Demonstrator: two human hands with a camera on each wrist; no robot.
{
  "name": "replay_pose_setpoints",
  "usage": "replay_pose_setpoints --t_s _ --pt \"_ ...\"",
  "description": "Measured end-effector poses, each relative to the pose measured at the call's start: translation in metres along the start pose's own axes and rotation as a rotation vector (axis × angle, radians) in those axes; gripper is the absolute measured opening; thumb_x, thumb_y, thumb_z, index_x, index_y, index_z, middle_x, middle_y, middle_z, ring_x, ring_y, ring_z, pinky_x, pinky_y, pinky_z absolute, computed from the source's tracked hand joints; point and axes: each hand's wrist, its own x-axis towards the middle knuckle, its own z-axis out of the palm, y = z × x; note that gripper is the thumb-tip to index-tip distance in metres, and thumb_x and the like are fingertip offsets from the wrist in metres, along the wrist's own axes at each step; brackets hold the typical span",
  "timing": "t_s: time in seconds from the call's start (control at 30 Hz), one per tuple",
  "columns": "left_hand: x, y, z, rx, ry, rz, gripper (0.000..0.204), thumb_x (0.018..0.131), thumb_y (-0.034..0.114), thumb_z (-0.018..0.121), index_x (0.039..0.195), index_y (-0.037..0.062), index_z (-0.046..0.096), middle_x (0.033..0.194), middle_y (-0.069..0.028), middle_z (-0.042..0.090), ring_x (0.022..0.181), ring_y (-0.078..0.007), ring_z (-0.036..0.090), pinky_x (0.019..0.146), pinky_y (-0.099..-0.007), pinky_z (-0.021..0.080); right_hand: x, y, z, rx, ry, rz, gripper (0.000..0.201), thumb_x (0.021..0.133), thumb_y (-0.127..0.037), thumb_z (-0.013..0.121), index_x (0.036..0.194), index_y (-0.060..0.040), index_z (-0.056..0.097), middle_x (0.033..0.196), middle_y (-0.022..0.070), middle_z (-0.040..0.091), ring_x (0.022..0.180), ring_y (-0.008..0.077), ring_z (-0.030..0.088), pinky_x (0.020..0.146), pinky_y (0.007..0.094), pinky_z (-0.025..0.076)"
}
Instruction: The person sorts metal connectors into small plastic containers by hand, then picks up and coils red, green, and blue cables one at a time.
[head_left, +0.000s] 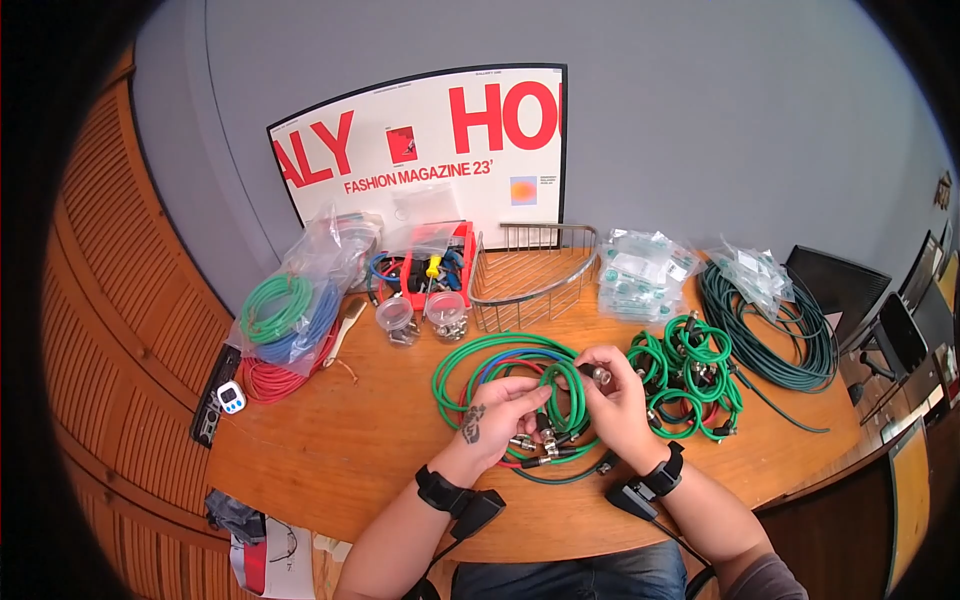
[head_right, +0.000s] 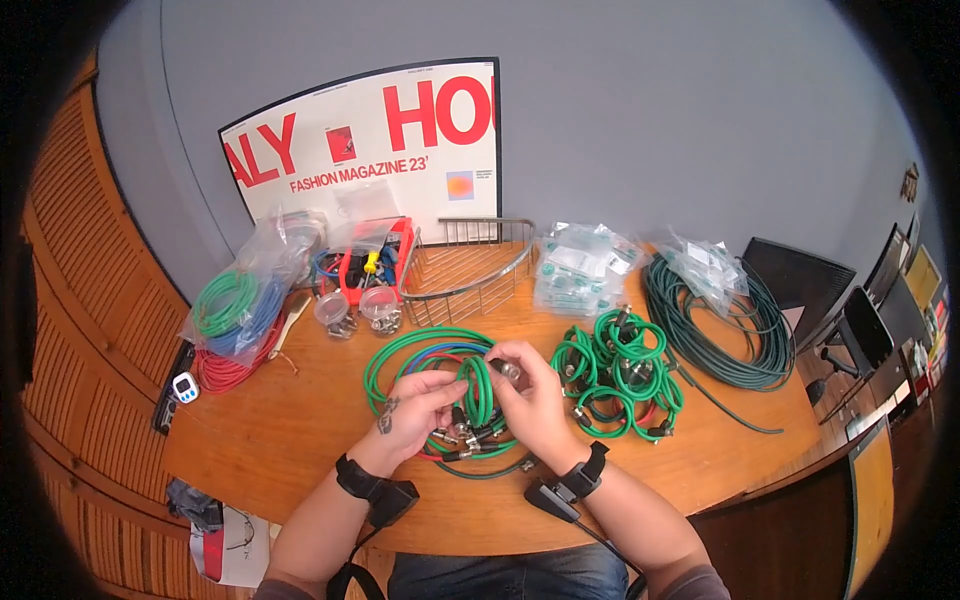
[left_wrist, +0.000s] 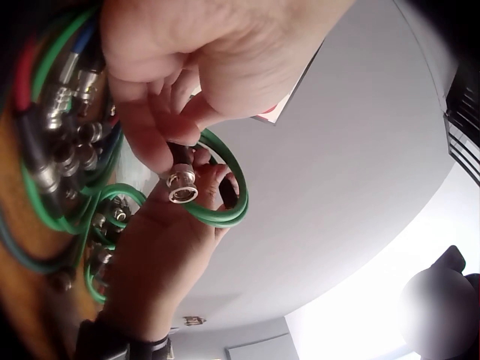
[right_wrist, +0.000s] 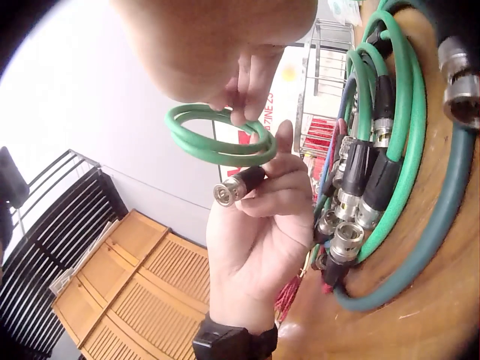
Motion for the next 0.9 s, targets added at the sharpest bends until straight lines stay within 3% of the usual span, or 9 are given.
replay_pose_setpoints --t_s 0.1,0.2,0.33,0.4,0.43,0.53,0.6,0.73,0.9 --pt "0.003 -0.003 -0.003 0.002 0.023 -0.001 0.020 0.094 0.017 0.067 0.103 -0.0006 0.068 0.077 0.0024 0.057 0.056 -0.0064 0.053 0.051 -0.0255 0.053 -0.001 -0.007 0.002 0.018 -0.028 -0.137 0.025 0.087 0.012 0.061 0.109 -0.0002 0.058 0.107 0.0061 0.059 0.108 0.0142 0.059 0.094 0.0268 0.047" --pt "0.005 -0.005 -0.006 -0.001 0.059 0.043 0.021 0.094 0.018 0.067 0.102 -0.0008 0.068 0.071 0.0025 0.057 0.054 -0.0070 0.054 0.051 -0.0249 0.053 -0.003 -0.012 0.003 0.134 -0.067 -0.139 0.021 0.090 0.008 0.060 0.110 0.0007 0.057 0.112 0.0075 0.059 0.108 0.0148 0.059 0.096 0.0279 0.046" --pt "0.003 -0.002 -0.007 0.028 0.067 0.063 0.019 0.096 0.019 0.065 0.102 0.0009 0.068 0.076 0.0023 0.060 0.057 -0.0051 0.055 0.052 -0.0251 0.054 -0.004 -0.018 0.001 0.216 -0.074 -0.125 0.017 0.093 0.002 0.060 0.110 0.0005 0.059 0.109 0.0067 0.062 0.104 0.0121 0.060 0.092 0.0257 0.047" --pt "0.004 -0.003 -0.008 0.028 0.085 0.070 0.020 0.096 0.019 0.065 0.103 0.0004 0.068 0.076 0.0024 0.060 0.056 -0.0059 0.056 0.051 -0.0246 0.053 -0.002 -0.011 -0.004 0.220 -0.069 0.065 0.015 0.094 -0.003 0.061 0.110 -0.0021 0.061 0.102 0.0043 0.065 0.099 0.0085 0.060 0.088 0.0243 0.047" --pt "0.003 -0.002 -0.007 0.028 0.086 0.071 0.020 0.096 0.019 0.065 0.103 0.0004 0.068 0.076 0.0024 0.060 0.056 -0.0059 0.056 0.051 -0.0246 0.053 0.000 -0.007 -0.006 0.220 -0.071 0.064 0.015 0.094 -0.003 0.061 0.110 -0.0021 0.061 0.102 0.0043 0.065 0.099 0.0085 0.060 0.088 0.0243 0.047" --pt "0.000 0.001 -0.002 0.060 0.134 0.132 0.020 0.096 0.019 0.064 0.101 -0.0001 0.067 0.076 0.0027 0.059 0.057 -0.0063 0.054 0.052 -0.0250 0.052 0.006 0.004 -0.010 0.440 -0.113 0.176 0.014 0.095 -0.003 0.063 0.109 -0.0038 0.064 0.108 0.0041 0.068 0.104 0.0099 0.061 0.085 0.0225 0.048" --pt "0.001 0.003 -0.001 -0.073 0.213 0.198 0.021 0.098 0.020 0.062 0.099 0.0000 0.067 0.076 0.0022 0.058 0.058 -0.0070 0.050 0.055 -0.0263 0.050 0.008 0.007 -0.010 0.763 -0.138 0.233 0.018 0.095 -0.004 0.062 0.113 -0.0064 0.063 0.114 0.0053 0.068 0.107 0.0112 0.062 0.085 0.0242 0.050" --pt "0.005 0.004 -0.010 -0.189 0.252 0.252 0.021 0.098 0.020 0.061 0.100 0.0000 0.067 0.075 0.0022 0.056 0.059 -0.0077 0.048 0.057 -0.0278 0.050 0.008 -0.002 -0.009 0.827 -0.097 0.303 0.024 0.095 -0.003 0.061 0.119 -0.0078 0.060 0.118 0.0064 0.067 0.108 0.0139 0.063 0.086 0.0266 0.052" --pt "0.003 0.005 -0.005 -0.089 0.238 0.241 0.022 0.097 0.019 0.062 0.103 -0.0018 0.067 0.076 -0.0002 0.061 0.057 -0.0079 0.053 0.055 -0.0261 0.051 0.005 -0.004 -0.008 0.732 -0.163 0.339 0.031 0.096 -0.001 0.058 0.126 -0.0074 0.057 0.123 0.0077 0.065 0.106 0.0146 0.064 0.089 0.0288 0.055"
